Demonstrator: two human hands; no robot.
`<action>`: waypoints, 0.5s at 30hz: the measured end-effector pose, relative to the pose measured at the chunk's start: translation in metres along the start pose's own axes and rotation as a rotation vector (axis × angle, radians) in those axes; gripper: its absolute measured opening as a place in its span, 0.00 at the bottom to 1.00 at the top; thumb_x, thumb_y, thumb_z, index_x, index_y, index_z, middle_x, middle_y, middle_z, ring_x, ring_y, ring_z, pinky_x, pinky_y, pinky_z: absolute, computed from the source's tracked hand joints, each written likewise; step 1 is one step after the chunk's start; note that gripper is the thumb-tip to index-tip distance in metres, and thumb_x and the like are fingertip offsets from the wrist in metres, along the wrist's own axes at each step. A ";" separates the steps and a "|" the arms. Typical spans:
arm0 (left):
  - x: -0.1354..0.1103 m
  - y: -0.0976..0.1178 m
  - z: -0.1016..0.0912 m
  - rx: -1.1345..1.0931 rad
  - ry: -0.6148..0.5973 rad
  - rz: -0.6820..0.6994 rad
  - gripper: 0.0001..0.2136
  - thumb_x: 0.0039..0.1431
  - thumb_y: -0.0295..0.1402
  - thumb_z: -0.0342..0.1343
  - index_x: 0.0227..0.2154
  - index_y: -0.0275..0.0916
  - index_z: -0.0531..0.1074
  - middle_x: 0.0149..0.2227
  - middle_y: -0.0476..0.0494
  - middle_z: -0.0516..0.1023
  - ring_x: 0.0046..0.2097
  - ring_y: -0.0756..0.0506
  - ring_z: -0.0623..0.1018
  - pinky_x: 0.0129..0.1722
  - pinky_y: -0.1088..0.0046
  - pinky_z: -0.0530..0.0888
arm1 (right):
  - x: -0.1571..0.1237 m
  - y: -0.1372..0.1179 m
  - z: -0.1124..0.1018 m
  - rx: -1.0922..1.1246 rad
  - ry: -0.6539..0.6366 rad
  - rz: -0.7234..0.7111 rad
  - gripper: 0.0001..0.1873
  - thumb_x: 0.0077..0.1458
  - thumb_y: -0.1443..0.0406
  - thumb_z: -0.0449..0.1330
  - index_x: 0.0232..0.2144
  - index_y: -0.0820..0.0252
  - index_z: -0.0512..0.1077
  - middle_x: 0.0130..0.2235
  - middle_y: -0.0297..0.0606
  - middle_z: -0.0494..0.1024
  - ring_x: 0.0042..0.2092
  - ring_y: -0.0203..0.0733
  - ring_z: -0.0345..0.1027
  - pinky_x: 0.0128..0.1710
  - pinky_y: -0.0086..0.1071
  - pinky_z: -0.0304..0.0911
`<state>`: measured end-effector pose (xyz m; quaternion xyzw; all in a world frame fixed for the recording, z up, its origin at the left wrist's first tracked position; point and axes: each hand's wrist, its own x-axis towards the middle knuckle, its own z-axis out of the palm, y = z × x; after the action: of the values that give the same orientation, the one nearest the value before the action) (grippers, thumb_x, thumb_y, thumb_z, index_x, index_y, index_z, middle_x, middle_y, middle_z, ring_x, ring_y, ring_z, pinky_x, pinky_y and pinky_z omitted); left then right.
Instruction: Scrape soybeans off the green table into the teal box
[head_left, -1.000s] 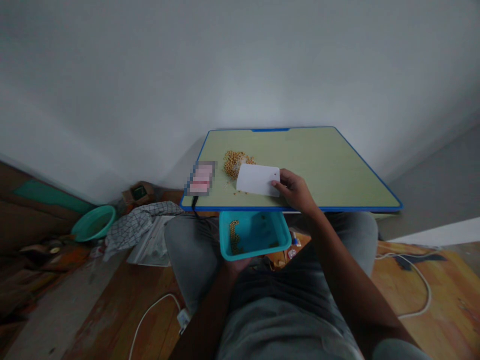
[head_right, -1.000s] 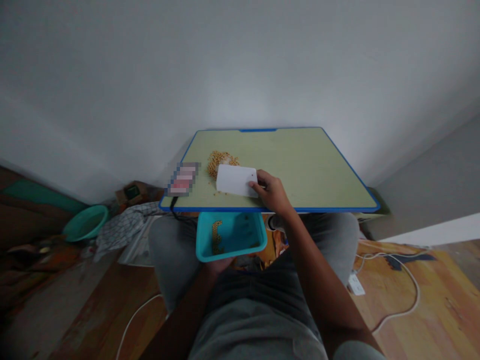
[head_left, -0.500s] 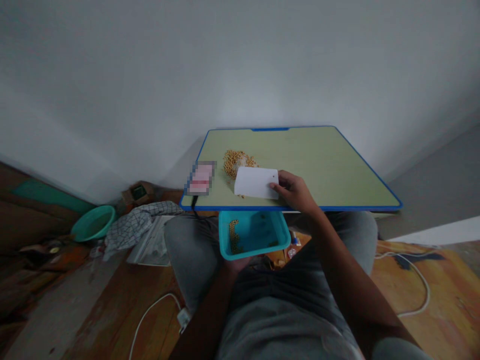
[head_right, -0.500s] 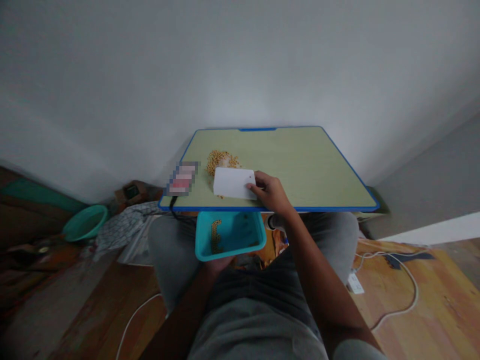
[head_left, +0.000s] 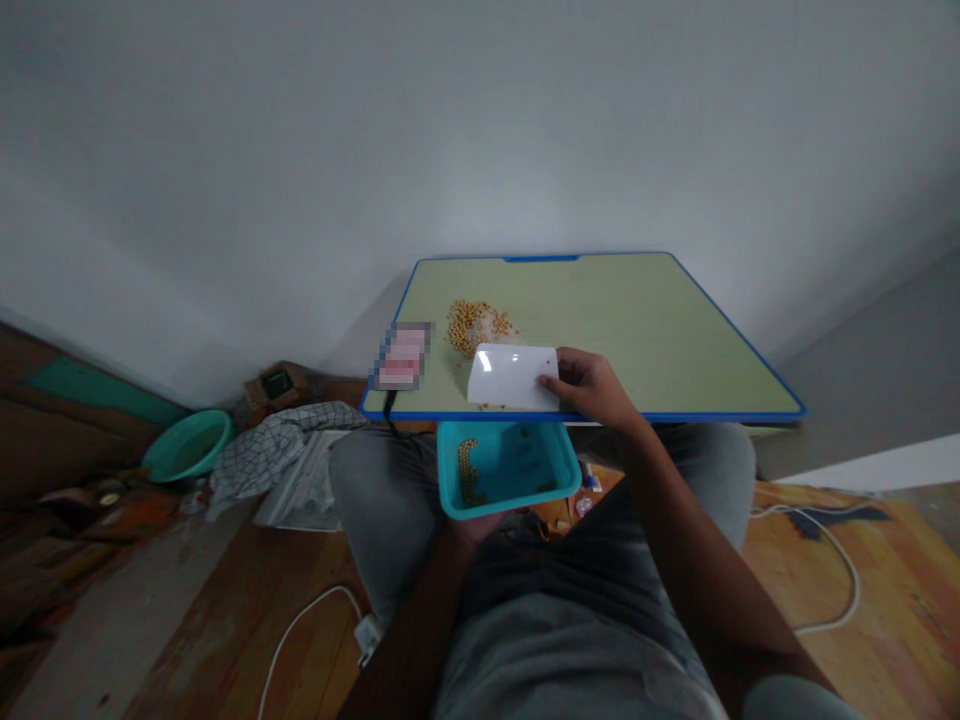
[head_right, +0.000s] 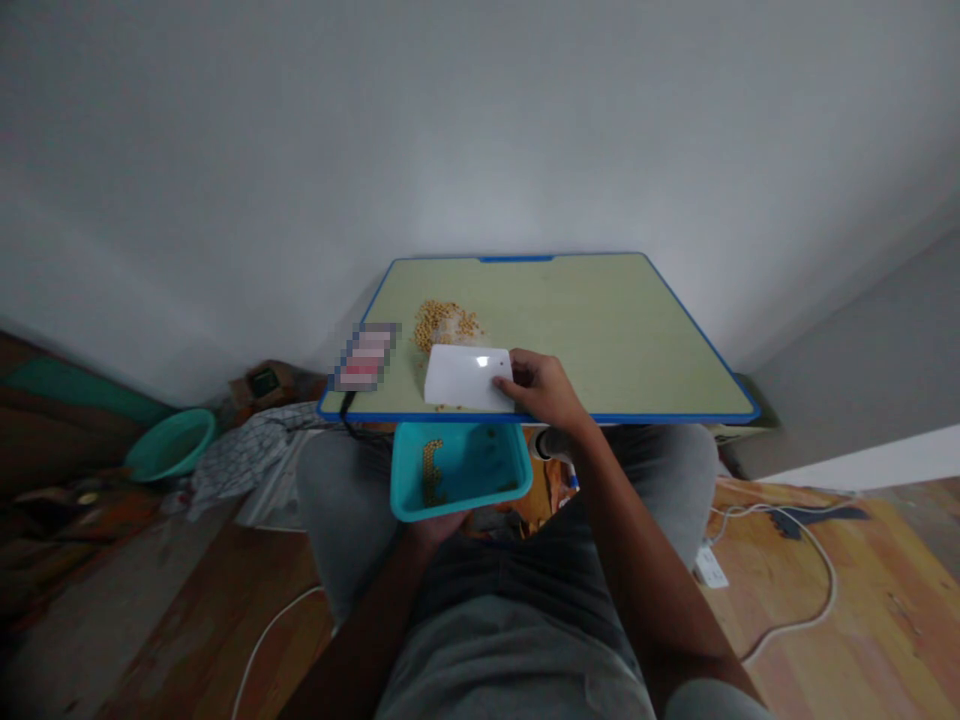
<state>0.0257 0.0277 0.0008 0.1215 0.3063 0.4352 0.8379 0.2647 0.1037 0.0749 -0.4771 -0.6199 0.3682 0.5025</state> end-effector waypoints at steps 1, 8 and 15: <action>-0.001 0.000 0.002 0.001 0.014 0.005 0.32 0.74 0.57 0.40 0.58 0.43 0.82 0.60 0.48 0.86 0.81 0.31 0.54 0.79 0.46 0.53 | 0.000 0.000 0.000 0.002 -0.003 0.001 0.15 0.56 0.55 0.69 0.40 0.59 0.80 0.38 0.41 0.85 0.38 0.46 0.78 0.38 0.39 0.75; -0.001 0.000 0.008 0.003 0.050 0.019 0.33 0.74 0.57 0.41 0.60 0.40 0.80 0.63 0.44 0.84 0.81 0.31 0.55 0.80 0.46 0.53 | 0.000 -0.003 0.000 0.043 -0.036 0.007 0.15 0.55 0.55 0.71 0.39 0.59 0.79 0.36 0.40 0.84 0.37 0.45 0.78 0.37 0.38 0.74; -0.002 0.001 0.005 0.059 0.057 0.002 0.33 0.75 0.56 0.39 0.64 0.38 0.76 0.70 0.41 0.77 0.80 0.30 0.56 0.78 0.44 0.56 | -0.001 -0.005 0.000 0.082 -0.046 -0.004 0.15 0.55 0.55 0.71 0.38 0.60 0.79 0.37 0.40 0.84 0.36 0.44 0.77 0.37 0.37 0.73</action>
<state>0.0271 0.0271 0.0062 0.1339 0.3424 0.4300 0.8245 0.2631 0.1011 0.0792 -0.4462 -0.6168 0.4030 0.5080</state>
